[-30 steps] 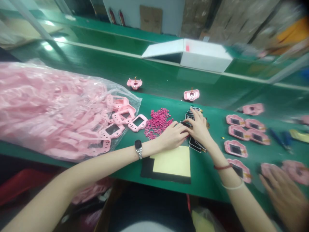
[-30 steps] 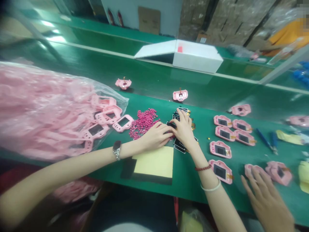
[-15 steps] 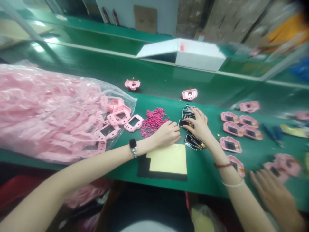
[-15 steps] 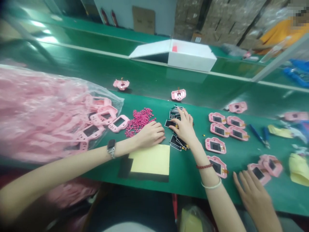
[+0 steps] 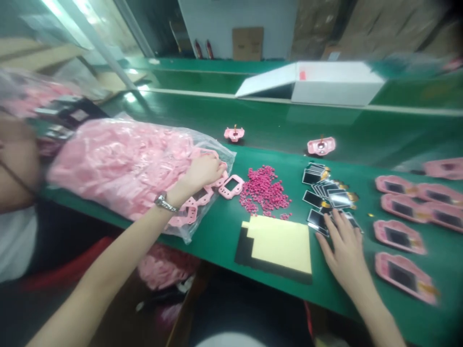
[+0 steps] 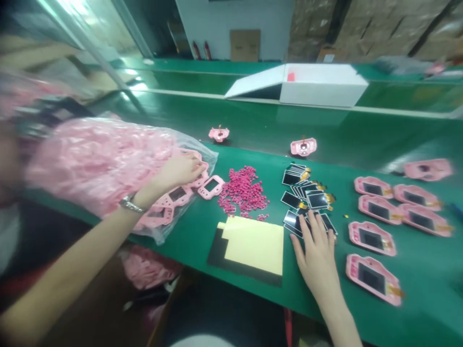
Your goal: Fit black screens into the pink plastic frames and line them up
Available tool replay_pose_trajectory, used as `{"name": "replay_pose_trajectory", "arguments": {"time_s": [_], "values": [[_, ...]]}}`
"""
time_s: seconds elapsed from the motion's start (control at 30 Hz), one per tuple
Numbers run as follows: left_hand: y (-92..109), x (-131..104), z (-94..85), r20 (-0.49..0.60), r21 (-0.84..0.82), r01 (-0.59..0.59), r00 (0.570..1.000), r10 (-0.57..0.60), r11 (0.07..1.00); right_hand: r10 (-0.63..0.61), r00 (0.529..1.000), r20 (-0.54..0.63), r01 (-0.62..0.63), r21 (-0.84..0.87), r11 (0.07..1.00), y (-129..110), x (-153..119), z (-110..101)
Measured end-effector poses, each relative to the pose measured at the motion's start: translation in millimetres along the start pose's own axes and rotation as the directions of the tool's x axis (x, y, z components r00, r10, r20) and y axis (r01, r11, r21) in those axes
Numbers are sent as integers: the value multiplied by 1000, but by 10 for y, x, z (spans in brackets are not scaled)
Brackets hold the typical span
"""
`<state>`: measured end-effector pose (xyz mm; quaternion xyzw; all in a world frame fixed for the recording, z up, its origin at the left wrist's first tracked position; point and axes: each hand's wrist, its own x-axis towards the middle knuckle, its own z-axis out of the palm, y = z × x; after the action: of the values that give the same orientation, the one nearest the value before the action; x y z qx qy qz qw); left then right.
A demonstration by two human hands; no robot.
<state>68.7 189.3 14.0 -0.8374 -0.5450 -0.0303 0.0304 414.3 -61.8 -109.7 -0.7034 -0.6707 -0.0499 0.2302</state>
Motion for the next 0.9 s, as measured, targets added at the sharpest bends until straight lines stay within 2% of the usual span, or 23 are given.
{"name": "replay_pose_trajectory", "arguments": {"time_s": [0.03,0.1,0.17,0.23,0.33,0.4,0.47,0.53,0.6,0.67,0.77,0.83,0.9], "values": [[-48,-79,8,27,6,-16,999,16,1000,-66,998,16,65,55,996,1,11,-8],[-22,-237,62,31,6,-37,999,36,999,-141,990,-4,140,169,976,33,68,-47],[98,-350,134,-28,-13,-91,995,91,996,-112,992,-51,120,195,973,97,115,-84],[221,-414,192,-32,-52,-237,971,235,970,-100,992,-71,109,135,985,169,113,-99],[291,-523,233,115,-119,-409,899,422,905,-161,986,-34,162,37,986,215,53,-109],[260,-662,247,156,-114,-429,883,442,896,-147,988,-51,148,10,989,168,43,-138],[206,-830,270,96,-78,-437,891,443,896,-134,986,-101,135,3,991,64,89,-184],[168,-982,313,-27,-75,-428,904,428,900,-159,975,-157,162,9,987,-79,168,-222],[166,-1089,369,-139,-115,-409,909,393,905,-181,971,-156,183,0,983,-252,215,-227],[194,-1162,421,-210,-157,-388,912,353,908,-193,978,-84,191,-31,981,-448,171,-196],[261,-1265,465,-295,-189,-327,918,264,926,-245,969,28,246,-41,968,-740,-63,-125],[320,-1344,471,-382,-255,-243,915,134,936,-293,953,73,294,-8,956,-890,-240,-97],[412,-1420,472,-451,-435,-129,888,-91,891,-326,940,103,323,41,946,-969,-346,-101]]}}
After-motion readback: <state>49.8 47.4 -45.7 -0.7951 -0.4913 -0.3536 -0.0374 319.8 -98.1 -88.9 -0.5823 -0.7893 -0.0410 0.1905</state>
